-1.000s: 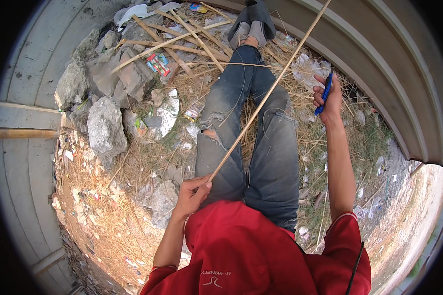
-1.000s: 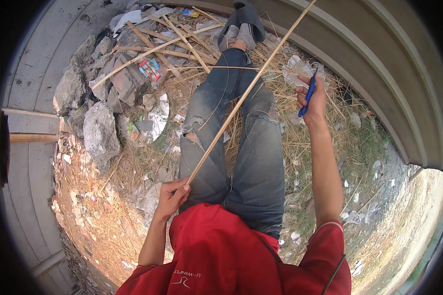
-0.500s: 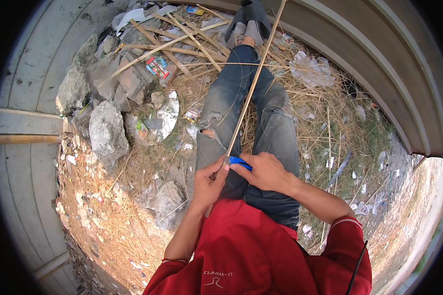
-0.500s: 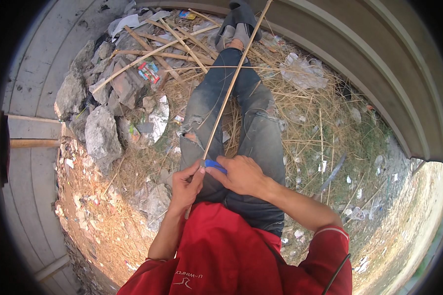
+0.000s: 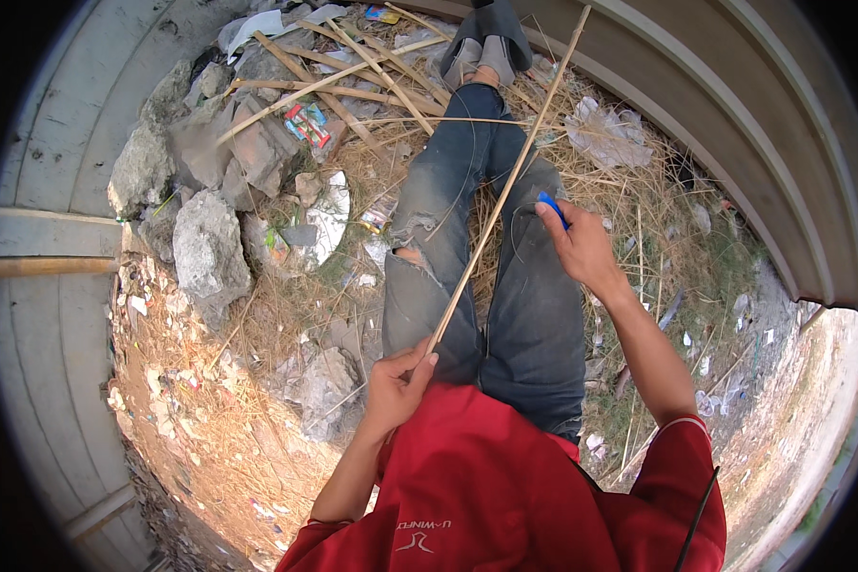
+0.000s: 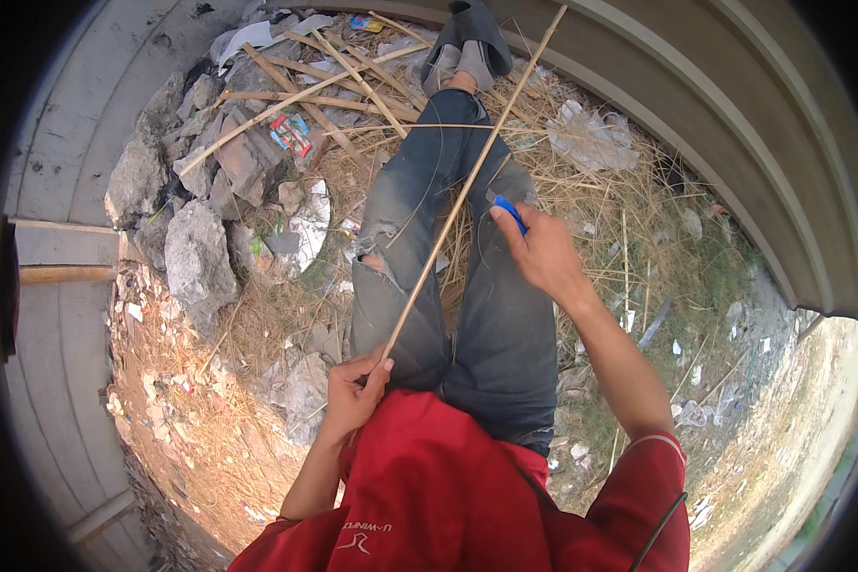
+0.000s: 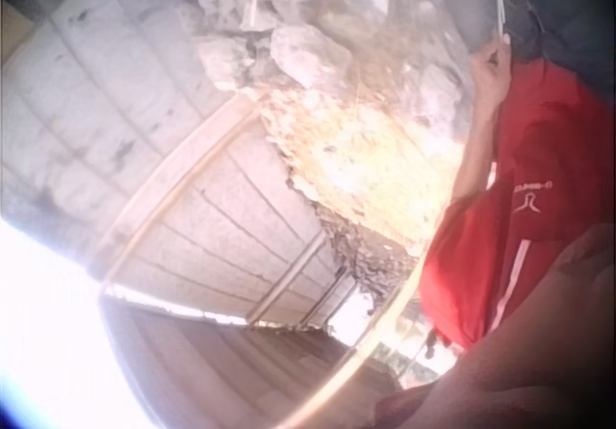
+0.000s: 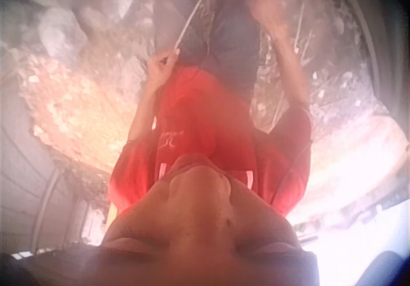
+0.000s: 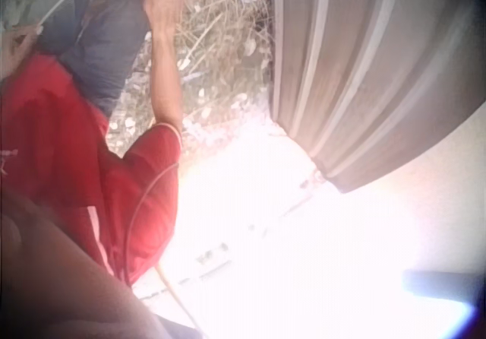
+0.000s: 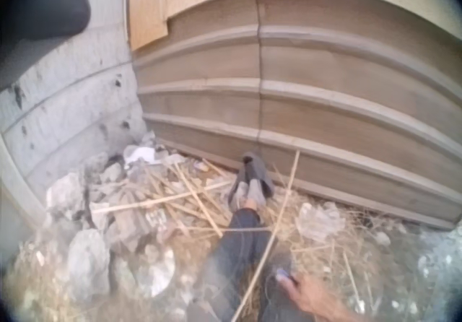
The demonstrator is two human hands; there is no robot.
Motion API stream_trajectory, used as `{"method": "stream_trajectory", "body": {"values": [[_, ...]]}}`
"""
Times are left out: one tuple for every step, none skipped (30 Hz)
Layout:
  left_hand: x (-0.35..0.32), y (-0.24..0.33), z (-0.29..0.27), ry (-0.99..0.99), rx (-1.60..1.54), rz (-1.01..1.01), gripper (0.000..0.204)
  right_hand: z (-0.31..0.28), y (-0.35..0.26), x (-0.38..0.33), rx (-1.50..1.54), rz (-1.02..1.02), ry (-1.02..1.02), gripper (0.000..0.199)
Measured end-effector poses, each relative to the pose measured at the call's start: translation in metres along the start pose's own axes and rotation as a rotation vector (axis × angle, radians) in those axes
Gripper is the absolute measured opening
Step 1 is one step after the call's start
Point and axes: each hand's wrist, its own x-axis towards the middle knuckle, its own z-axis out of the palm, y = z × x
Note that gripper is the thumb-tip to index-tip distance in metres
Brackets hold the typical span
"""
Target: The person sits on the ground and uses a utility knife to shave thin strips from a long bamboo stick. They hold the stick with their left hand and scrape along its length with the knife in their right hand, creating a pile of shavings on the ground.
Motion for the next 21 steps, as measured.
{"method": "stream_trajectory", "body": {"values": [[0.007, 0.001, 0.001, 0.008, -0.075, -0.028, 0.032, 0.008, -0.009, -0.014, 0.015, -0.098, -0.01, 0.047], [0.014, 0.004, 0.003, 0.012, -0.149, -0.057, 0.033, 0.014, -0.018, -0.029, 0.01, -0.128, -0.072, 0.047], [0.019, 0.006, 0.004, 0.021, -0.219, -0.088, 0.034, 0.02, -0.027, -0.042, 0.01, -0.161, -0.136, 0.047], [0.024, 0.006, 0.004, 0.015, -0.244, -0.089, 0.034, 0.028, -0.034, -0.053, 0.001, -0.192, -0.185, 0.046], [0.029, 0.004, 0.005, 0.01, -0.269, -0.089, 0.035, 0.035, -0.04, -0.062, -0.008, -0.223, -0.234, 0.045], [0.034, 0.004, 0.004, 0.001, -0.285, -0.086, 0.036, 0.041, -0.045, -0.068, -0.004, -0.256, -0.254, 0.045], [0.036, 0.007, 0.003, 0.005, -0.284, -0.082, 0.036, 0.046, -0.05, -0.074, -0.001, -0.29, -0.274, 0.044], [0.039, 0.009, 0.004, 0.009, -0.283, -0.079, 0.036, 0.05, -0.054, -0.076, 0.002, -0.323, -0.293, 0.044], [0.039, 0.01, 0.006, 0.012, -0.287, -0.078, 0.036, 0.051, -0.058, -0.078, -0.024, -0.315, -0.336, 0.043], [0.039, 0.01, 0.006, 0.002, -0.288, -0.08, 0.036, 0.054, -0.061, -0.078, -0.024, -0.326, -0.344, 0.043], [0.039, 0.009, 0.007, -0.008, -0.289, -0.081, 0.036, 0.057, -0.064, -0.079, -0.025, -0.337, -0.351, 0.044], [0.039, 0.008, 0.008, -0.017, -0.294, -0.082, 0.036, 0.057, -0.066, -0.079, -0.03, -0.349, -0.361, 0.044], [0.038, 0.007, 0.008, -0.024, -0.268, -0.08, 0.035, 0.057, -0.066, -0.079, -0.045, -0.347, -0.368, 0.044], [0.038, 0.006, 0.008, -0.03, -0.242, -0.078, 0.035, 0.055, -0.067, -0.079, -0.061, -0.345, -0.374, 0.044], [0.037, 0.005, 0.008, -0.038, -0.216, -0.077, 0.035, 0.054, -0.067, -0.078, -0.076, -0.341, -0.381, 0.044], [0.037, 0.004, 0.009, -0.022, -0.189, -0.06, 0.034, 0.054, -0.066, -0.077, -0.105, -0.355, -0.369, 0.045], [0.038, 0.004, 0.008, -0.006, -0.161, -0.043, 0.033, 0.054, -0.065, -0.074, -0.133, -0.369, -0.357, 0.045], [0.036, 0.004, 0.008, 0.004, -0.133, -0.029, 0.032, 0.054, -0.064, -0.072, -0.162, -0.376, -0.345, 0.046], [0.033, 0.004, 0.005, 0.004, -0.094, -0.025, 0.031, 0.054, -0.059, -0.063, -0.171, -0.318, -0.225, 0.047], [0.028, 0.005, 0.001, 0.004, -0.054, -0.021, 0.03, 0.049, -0.045, -0.038, -0.193, -0.236, -0.091, 0.049], [0.025, 0.007, -0.003, 0.006, -0.013, -0.012, 0.029, 0.042, -0.031, -0.014, -0.201, -0.147, 0.041, 0.052]]}}
